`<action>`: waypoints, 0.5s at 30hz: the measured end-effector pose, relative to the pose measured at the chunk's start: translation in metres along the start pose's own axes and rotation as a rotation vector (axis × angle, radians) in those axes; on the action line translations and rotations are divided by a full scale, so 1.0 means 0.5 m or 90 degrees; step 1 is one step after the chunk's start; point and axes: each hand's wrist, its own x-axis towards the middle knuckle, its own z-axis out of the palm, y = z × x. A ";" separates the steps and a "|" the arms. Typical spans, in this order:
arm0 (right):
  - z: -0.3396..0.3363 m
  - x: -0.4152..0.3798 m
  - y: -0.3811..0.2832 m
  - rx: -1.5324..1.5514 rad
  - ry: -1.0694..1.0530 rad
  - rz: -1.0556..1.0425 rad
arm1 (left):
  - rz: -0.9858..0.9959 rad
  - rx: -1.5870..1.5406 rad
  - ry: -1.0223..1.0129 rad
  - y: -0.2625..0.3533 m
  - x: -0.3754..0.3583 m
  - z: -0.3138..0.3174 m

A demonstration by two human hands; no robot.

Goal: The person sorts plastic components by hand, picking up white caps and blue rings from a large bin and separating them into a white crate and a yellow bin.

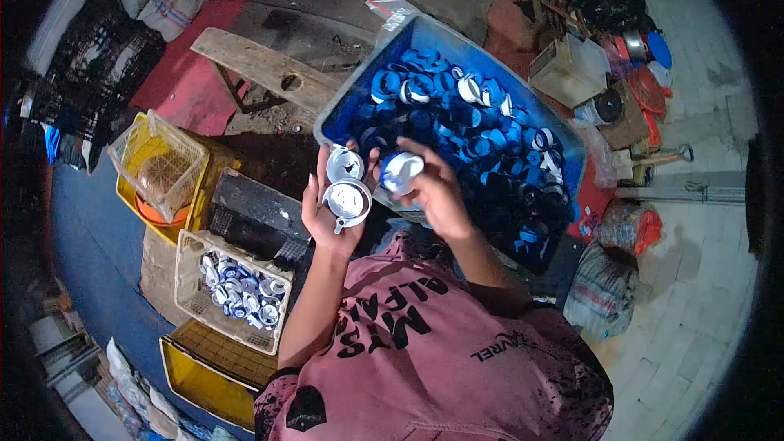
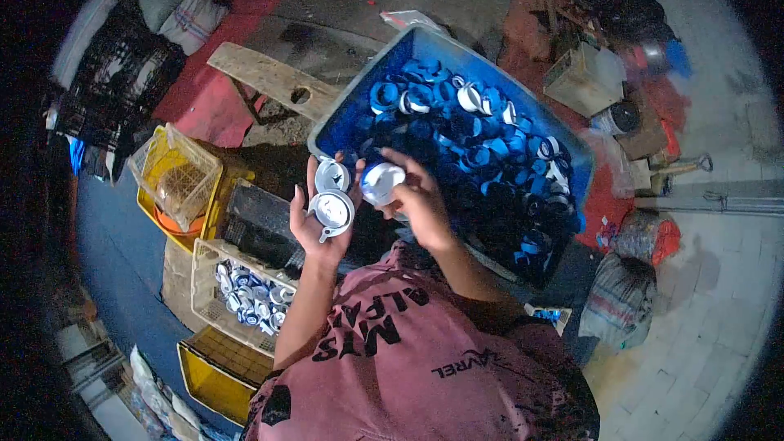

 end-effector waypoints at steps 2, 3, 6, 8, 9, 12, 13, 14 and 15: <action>0.055 -0.008 0.019 0.037 -0.045 0.050 | 0.032 0.009 0.015 0.026 -0.010 -0.018; 0.082 -0.010 0.032 0.046 -0.058 0.057 | 0.050 0.013 0.023 0.045 -0.019 -0.027; 0.161 -0.018 0.075 0.063 -0.109 0.081 | 0.094 0.029 0.009 0.106 -0.061 -0.051; 0.214 -0.022 0.104 0.067 -0.157 0.092 | 0.137 0.027 0.028 0.153 -0.099 -0.067; 0.240 -0.024 0.112 0.068 -0.193 0.124 | 0.164 0.024 0.041 0.176 -0.119 -0.087; 0.307 -0.029 0.173 0.059 -0.271 0.188 | 0.226 0.001 0.072 0.246 -0.189 -0.126; 0.342 -0.037 0.187 0.059 -0.266 0.210 | 0.248 -0.002 0.091 0.268 -0.215 -0.144; 0.375 -0.043 0.205 0.058 -0.278 0.241 | 0.270 -0.007 0.110 0.289 -0.241 -0.166; 0.407 -0.050 0.224 0.055 -0.289 0.273 | 0.297 -0.031 0.141 0.307 -0.268 -0.193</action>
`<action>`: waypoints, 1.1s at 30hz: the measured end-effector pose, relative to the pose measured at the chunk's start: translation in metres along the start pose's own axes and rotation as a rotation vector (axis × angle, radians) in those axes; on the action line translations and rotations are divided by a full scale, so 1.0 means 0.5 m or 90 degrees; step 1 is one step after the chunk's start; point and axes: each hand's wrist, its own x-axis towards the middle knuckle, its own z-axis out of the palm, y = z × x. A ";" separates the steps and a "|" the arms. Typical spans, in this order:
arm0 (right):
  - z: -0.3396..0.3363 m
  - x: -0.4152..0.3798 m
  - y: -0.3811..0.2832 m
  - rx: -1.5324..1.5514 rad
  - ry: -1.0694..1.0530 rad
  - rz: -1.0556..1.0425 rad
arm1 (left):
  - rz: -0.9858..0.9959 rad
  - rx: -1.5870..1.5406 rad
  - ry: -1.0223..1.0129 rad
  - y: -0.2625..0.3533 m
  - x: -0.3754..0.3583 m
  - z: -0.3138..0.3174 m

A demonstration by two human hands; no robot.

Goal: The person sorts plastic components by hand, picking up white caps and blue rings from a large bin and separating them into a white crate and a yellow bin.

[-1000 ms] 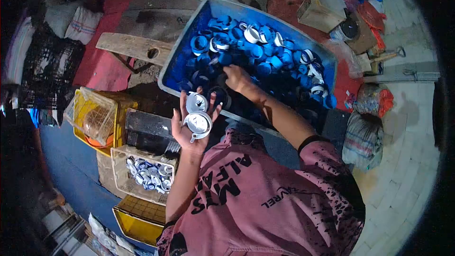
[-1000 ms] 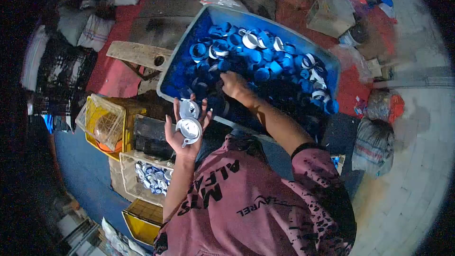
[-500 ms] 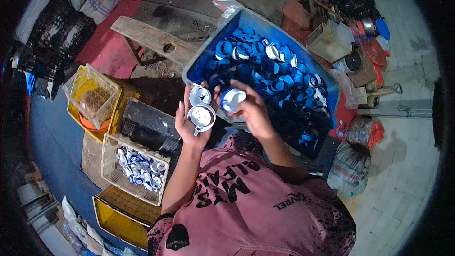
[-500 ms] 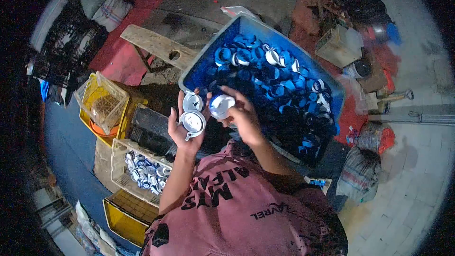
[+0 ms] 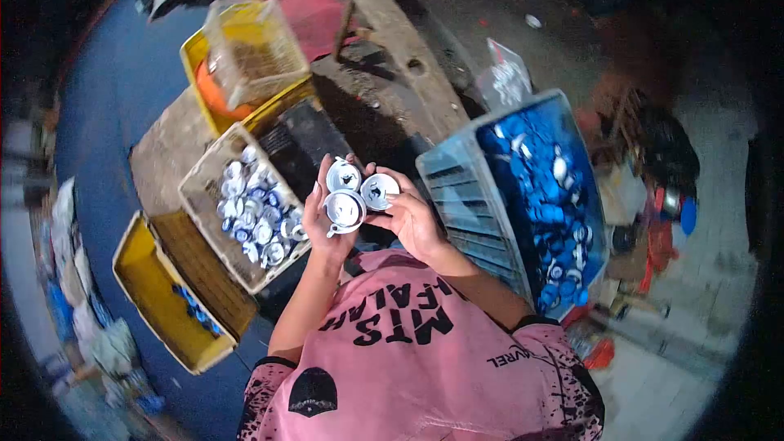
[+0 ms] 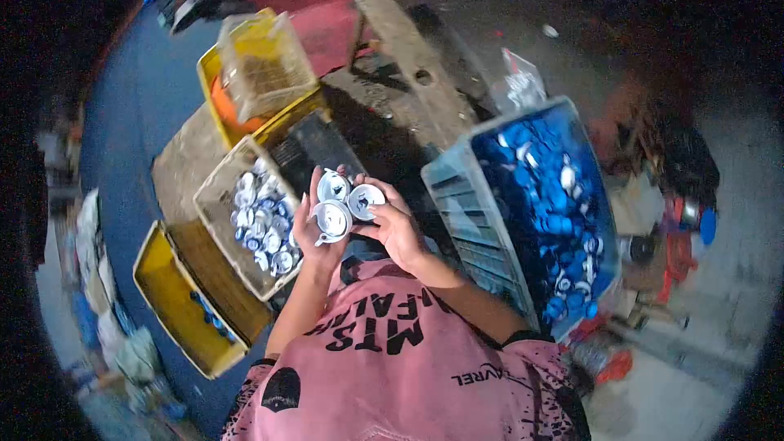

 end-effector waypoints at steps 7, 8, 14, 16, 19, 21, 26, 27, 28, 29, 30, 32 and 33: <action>0.119 0.099 0.149 -0.032 -0.094 0.206 | 0.154 0.008 0.090 0.164 -0.085 -0.140; 0.131 0.112 0.169 -0.046 -0.104 0.230 | 0.166 -0.003 0.108 0.181 -0.098 -0.154; 0.204 0.178 0.296 -0.112 -0.110 0.312 | 0.239 -0.064 0.197 0.262 -0.133 -0.257; 0.219 0.202 0.340 -0.099 -0.103 0.328 | 0.256 -0.099 0.243 0.284 -0.132 -0.291; 0.258 0.216 0.368 -0.056 -0.105 0.357 | 0.278 -0.143 0.280 0.308 -0.124 -0.333; 0.281 0.218 0.373 -0.079 -0.088 0.358 | 0.222 -0.195 0.176 0.326 -0.133 -0.348; 0.256 0.219 0.386 -0.138 -0.075 0.338 | 0.150 -0.201 0.269 0.326 -0.150 -0.345; 0.250 0.215 0.380 -0.133 -0.066 0.329 | 0.129 -0.192 0.273 0.321 -0.151 -0.345; 0.239 0.212 0.374 -0.148 -0.076 0.326 | 0.118 -0.197 0.306 0.316 -0.151 -0.340; 0.224 0.209 0.369 -0.161 -0.082 0.320 | 0.108 -0.178 0.283 0.308 -0.153 -0.354; 0.197 0.212 0.369 -0.180 -0.090 0.332 | 0.097 -0.175 0.295 0.303 -0.150 -0.347; 0.161 0.200 0.362 -0.333 -0.074 0.276 | 0.055 -0.161 0.310 0.293 -0.137 -0.346; 0.139 0.199 0.357 -0.441 -0.079 0.241 | 0.026 -0.151 0.311 0.286 -0.125 -0.365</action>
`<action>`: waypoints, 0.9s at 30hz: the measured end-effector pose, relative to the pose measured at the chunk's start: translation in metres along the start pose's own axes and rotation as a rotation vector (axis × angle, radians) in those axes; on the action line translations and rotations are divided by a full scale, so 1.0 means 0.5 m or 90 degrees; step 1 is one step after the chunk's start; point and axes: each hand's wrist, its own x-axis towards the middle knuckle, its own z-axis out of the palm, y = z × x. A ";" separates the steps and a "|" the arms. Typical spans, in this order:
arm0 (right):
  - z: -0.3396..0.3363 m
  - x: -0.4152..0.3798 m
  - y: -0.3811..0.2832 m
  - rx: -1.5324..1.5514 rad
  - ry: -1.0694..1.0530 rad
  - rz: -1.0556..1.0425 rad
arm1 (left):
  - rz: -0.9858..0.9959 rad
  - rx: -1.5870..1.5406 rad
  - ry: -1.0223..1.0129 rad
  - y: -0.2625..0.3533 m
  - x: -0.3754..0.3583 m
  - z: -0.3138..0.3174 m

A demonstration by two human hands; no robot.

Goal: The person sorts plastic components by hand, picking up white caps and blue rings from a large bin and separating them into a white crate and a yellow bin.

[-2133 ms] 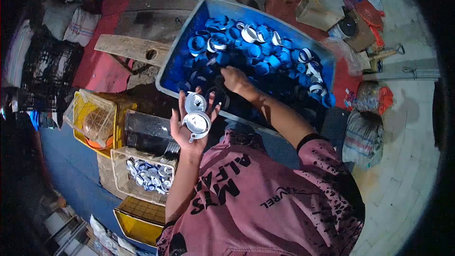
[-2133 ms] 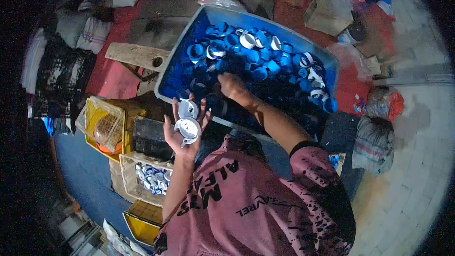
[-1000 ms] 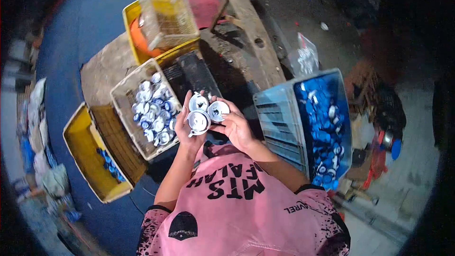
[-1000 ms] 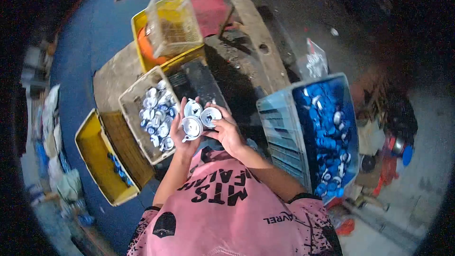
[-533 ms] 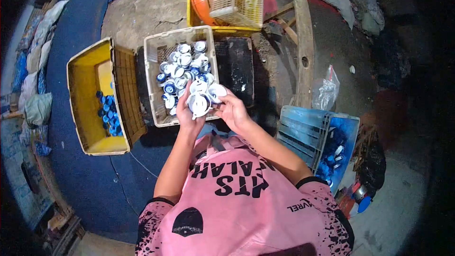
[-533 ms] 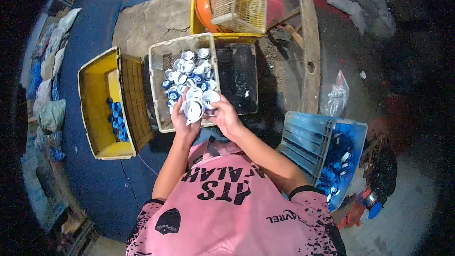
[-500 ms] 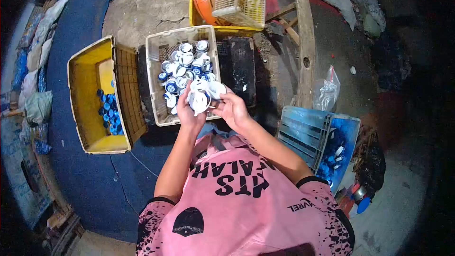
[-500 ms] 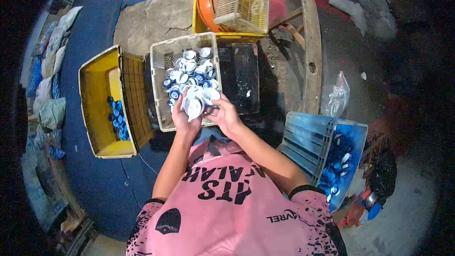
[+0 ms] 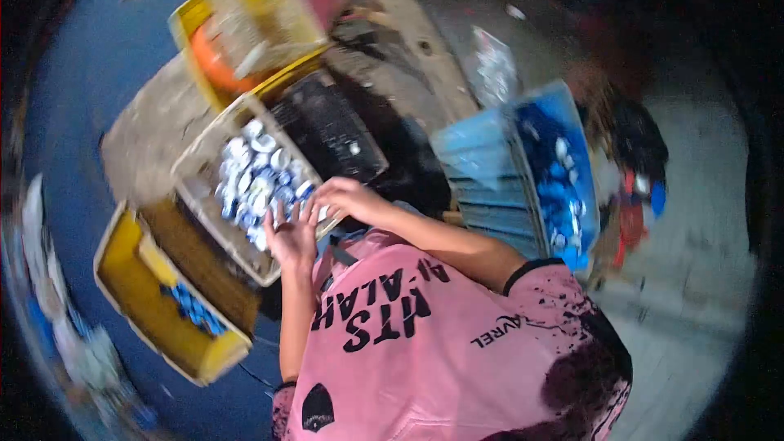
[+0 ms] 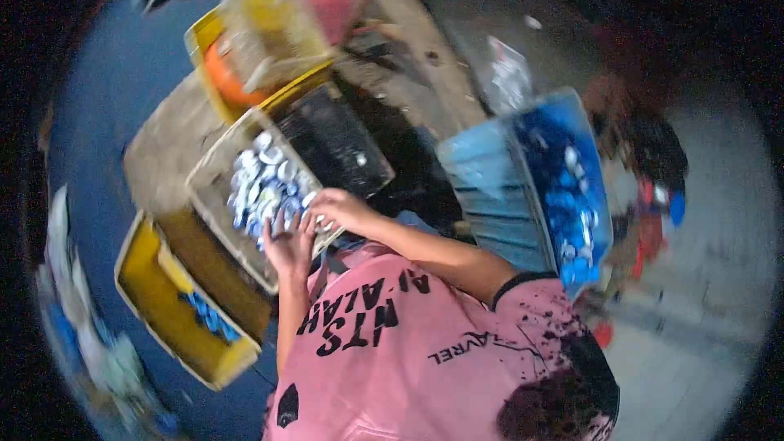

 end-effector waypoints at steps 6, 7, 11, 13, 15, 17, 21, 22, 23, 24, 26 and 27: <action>-0.141 -0.097 0.053 -0.348 0.237 -0.231 | -0.190 0.150 -0.098 -0.046 0.080 0.044; -0.148 -0.129 0.036 -0.348 0.269 -0.213 | -0.204 0.180 -0.071 -0.058 0.075 0.087; -0.210 -0.259 0.043 -0.208 0.392 -0.223 | -0.305 0.272 -0.155 -0.121 0.116 0.138; -0.236 -0.288 0.053 -0.119 0.444 -0.287 | -0.343 0.305 -0.171 -0.152 0.137 0.169; -0.226 -0.317 0.034 -0.121 0.510 -0.296 | -0.378 0.305 -0.197 -0.147 0.151 0.191; -0.242 -0.371 -0.001 -0.124 0.564 -0.306 | -0.395 0.321 -0.199 -0.173 0.141 0.230; -0.458 -0.549 0.030 -0.097 0.684 -0.420 | -0.431 0.369 -0.225 -0.376 0.098 0.282; -0.506 -0.584 0.026 -0.096 0.739 -0.421 | -0.430 0.391 -0.249 -0.422 0.070 0.304; -0.552 -0.611 0.032 -0.084 0.767 -0.344 | -0.432 0.397 -0.259 -0.455 0.057 0.311; -0.606 -0.640 0.039 -0.071 0.792 -0.268 | -0.433 0.402 -0.271 -0.490 0.044 0.320; -0.736 -0.654 0.093 -0.121 0.886 -0.243 | -0.462 0.433 -0.339 -0.561 0.016 0.341; -0.807 -0.652 0.115 -0.105 0.928 -0.275 | -0.469 0.455 -0.331 -0.603 -0.003 0.361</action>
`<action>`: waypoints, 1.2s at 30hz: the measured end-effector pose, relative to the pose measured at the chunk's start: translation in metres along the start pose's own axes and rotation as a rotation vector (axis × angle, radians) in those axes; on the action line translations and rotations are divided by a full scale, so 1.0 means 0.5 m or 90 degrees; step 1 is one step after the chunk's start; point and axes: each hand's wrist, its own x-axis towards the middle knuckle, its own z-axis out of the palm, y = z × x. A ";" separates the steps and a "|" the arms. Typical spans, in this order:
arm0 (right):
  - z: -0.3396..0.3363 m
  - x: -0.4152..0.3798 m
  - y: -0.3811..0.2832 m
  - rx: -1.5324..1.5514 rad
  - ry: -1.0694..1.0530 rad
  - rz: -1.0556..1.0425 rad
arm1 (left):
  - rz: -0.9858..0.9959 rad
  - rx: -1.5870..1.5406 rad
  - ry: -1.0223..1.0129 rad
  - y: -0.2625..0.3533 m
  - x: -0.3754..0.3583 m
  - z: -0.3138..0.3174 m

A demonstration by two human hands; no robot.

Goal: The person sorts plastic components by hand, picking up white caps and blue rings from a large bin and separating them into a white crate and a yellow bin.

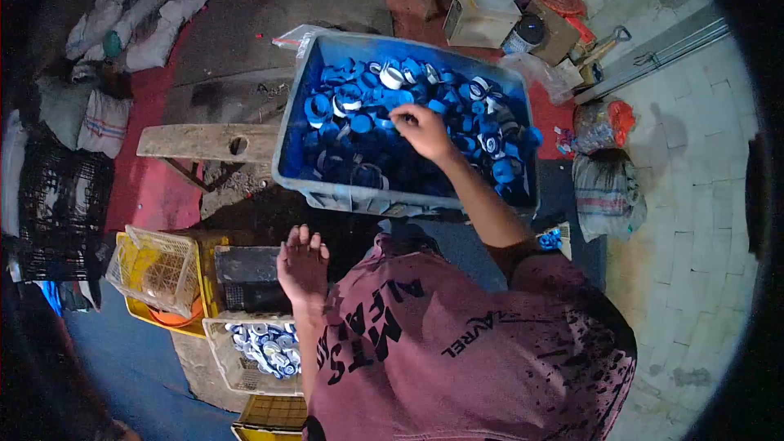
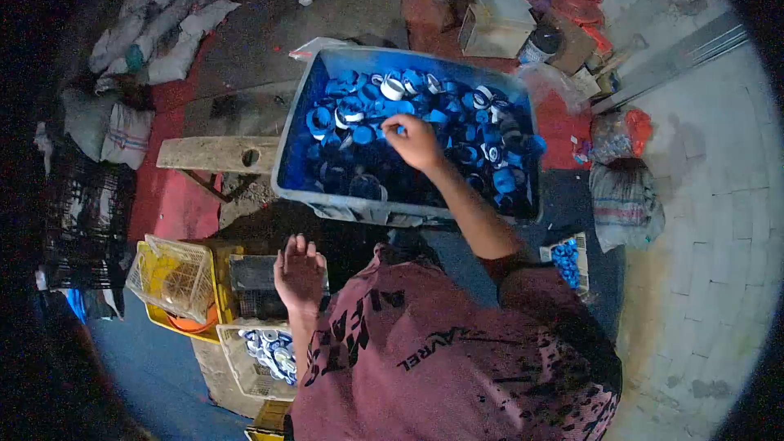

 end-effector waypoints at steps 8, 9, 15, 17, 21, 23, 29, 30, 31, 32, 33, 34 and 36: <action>0.034 0.243 0.186 -0.328 0.073 -0.056 | -0.029 0.158 0.018 -0.095 0.105 0.216; 0.038 0.248 0.194 -0.349 0.075 -0.048 | -0.029 0.170 0.023 -0.104 0.113 0.233; 0.070 0.250 0.275 -0.259 0.083 -0.075 | -0.038 0.255 -0.008 -0.137 0.137 0.246; 0.040 0.219 0.213 -0.200 0.043 -0.030 | -0.054 0.231 -0.034 -0.139 0.151 0.228; 0.013 0.131 0.124 0.029 0.051 -0.116 | -0.040 0.268 -0.038 -0.145 0.209 0.224; -0.001 0.082 0.059 0.028 0.031 -0.120 | -0.019 0.339 -0.004 -0.159 0.248 0.255; -0.015 -0.034 -0.066 0.189 0.012 -0.085 | -0.050 0.349 -0.099 -0.196 0.349 0.307; -0.012 -0.043 -0.069 0.169 0.045 -0.090 | -0.059 0.324 -0.119 -0.194 0.351 0.317; -0.014 -0.049 -0.073 0.188 0.059 -0.055 | -0.069 0.300 -0.138 -0.192 0.352 0.329; -0.014 -0.056 -0.076 0.207 0.073 -0.020 | -0.074 0.259 -0.118 -0.197 0.339 0.340; -0.018 -0.062 -0.084 0.226 0.088 0.016 | -0.109 0.204 -0.114 -0.192 0.340 0.334; -0.023 -0.066 -0.094 0.236 0.097 0.001 | -0.143 0.150 -0.110 -0.182 0.346 0.323; -0.038 -0.071 -0.118 0.255 0.116 -0.031 | -0.140 0.188 -0.083 -0.181 0.364 0.309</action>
